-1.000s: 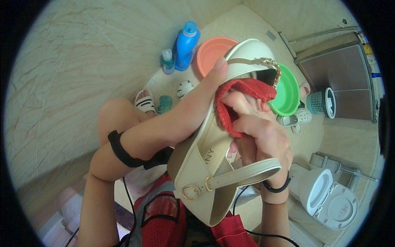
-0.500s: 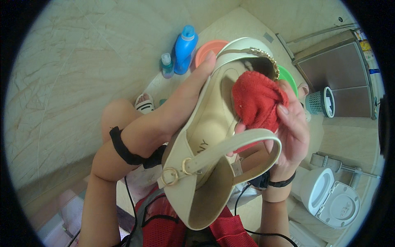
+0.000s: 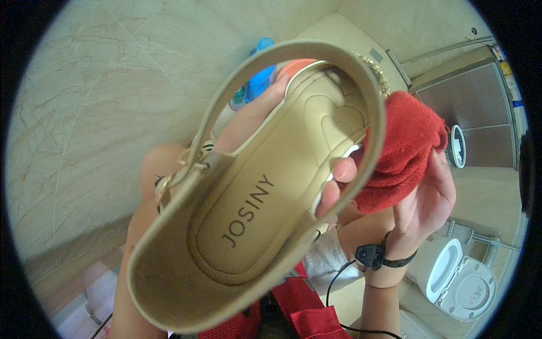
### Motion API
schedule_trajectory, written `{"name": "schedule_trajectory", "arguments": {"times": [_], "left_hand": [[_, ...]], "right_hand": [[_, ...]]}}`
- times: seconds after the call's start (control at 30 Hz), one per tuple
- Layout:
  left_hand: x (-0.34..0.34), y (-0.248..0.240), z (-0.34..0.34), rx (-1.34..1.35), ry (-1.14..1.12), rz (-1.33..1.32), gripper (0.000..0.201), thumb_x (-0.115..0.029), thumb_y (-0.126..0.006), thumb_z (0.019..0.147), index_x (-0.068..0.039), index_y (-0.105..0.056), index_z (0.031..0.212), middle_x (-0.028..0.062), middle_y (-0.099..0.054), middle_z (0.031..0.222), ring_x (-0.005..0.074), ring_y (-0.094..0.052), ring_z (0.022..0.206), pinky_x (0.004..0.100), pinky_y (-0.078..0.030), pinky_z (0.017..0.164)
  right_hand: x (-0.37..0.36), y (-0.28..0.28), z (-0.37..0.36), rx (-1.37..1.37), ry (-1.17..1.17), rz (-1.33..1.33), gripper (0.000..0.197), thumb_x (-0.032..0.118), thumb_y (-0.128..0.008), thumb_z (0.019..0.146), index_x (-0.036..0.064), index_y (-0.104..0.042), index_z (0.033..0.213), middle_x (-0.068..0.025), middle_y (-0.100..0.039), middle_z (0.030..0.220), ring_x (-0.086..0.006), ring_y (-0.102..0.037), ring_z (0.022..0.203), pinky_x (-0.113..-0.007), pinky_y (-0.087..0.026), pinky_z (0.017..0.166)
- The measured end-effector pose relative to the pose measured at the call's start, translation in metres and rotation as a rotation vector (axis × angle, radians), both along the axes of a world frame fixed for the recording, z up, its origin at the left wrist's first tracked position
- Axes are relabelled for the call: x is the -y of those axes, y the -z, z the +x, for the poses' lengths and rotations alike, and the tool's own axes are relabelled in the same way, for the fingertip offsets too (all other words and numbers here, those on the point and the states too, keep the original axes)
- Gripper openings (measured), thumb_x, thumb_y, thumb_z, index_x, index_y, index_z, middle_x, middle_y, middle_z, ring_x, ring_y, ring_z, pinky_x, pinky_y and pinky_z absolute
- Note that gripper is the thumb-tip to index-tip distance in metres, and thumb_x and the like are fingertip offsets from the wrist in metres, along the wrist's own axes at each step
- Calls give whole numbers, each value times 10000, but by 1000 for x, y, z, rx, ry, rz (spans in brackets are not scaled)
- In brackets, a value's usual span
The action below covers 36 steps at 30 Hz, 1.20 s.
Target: The person wipes the exterior and interior of a white heeled shoe with a red cloth, occasionally dipping the cloth into a basin of water.
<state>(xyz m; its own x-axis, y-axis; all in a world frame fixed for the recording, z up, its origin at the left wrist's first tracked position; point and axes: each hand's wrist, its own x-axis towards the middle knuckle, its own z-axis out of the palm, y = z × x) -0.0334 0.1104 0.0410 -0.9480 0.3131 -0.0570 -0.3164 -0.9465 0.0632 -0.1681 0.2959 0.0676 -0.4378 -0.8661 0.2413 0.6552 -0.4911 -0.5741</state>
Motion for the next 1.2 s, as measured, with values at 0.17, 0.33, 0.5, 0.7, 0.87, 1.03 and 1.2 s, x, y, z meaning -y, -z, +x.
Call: {"name": "schedule_trajectory", "arguments": {"times": [0.17,0.33,0.5,0.7,0.87,1.03,1.2], "left_hand": [[6,-5,7,33,12,94,665,-583,-267,905,-25,-424,1232,216,-519,893,361,-628,714,467,-560,679],[8,-3,7,77,51,222,664,-577,-272,907,-20,-417,1238,230,-504,946,383,-628,774,497,-552,740],[3,14,4,-133,89,384,676,-572,-267,909,-8,-393,1258,247,-460,1018,439,-586,903,574,-472,865],[6,9,6,-5,105,426,687,-577,-253,908,-12,-371,1280,264,-456,1033,471,-575,908,595,-468,858],[6,7,10,-44,62,232,791,-692,-299,833,-14,-476,1200,226,-591,958,421,-598,829,511,-485,793],[-10,-9,-1,15,-21,80,796,-696,-205,845,-23,-465,1179,212,-591,905,418,-601,762,491,-499,736],[-10,10,0,-52,-164,-136,730,-633,-130,893,-57,-397,1253,200,-601,920,313,-628,719,440,-518,696]], "right_hand": [[-3,7,-5,75,46,-6,447,15,-363,865,-55,-325,1304,-205,-373,1354,-312,-348,1276,-458,-231,1083],[-10,-3,-13,120,246,205,387,13,-330,890,-44,-385,1268,-197,-441,1300,-305,-403,1236,-461,-261,1073],[-5,-9,-9,189,342,344,385,7,-330,890,-52,-386,1267,-201,-455,1288,-303,-413,1231,-465,-271,1070],[-5,-6,-12,161,319,311,382,6,-329,887,-51,-392,1259,-201,-464,1279,-298,-421,1224,-469,-275,1067],[-7,3,-13,136,185,47,369,39,-335,905,-39,-392,1262,-206,-461,1279,-309,-405,1235,-483,-268,1067],[13,-16,33,-504,564,179,371,100,-430,896,20,-387,1256,-207,-495,1232,-351,-537,1055,-416,-456,871],[51,-6,43,-1502,652,463,291,-92,-438,780,11,-537,1033,-167,-616,1092,-260,-637,935,-293,-509,752]]}}
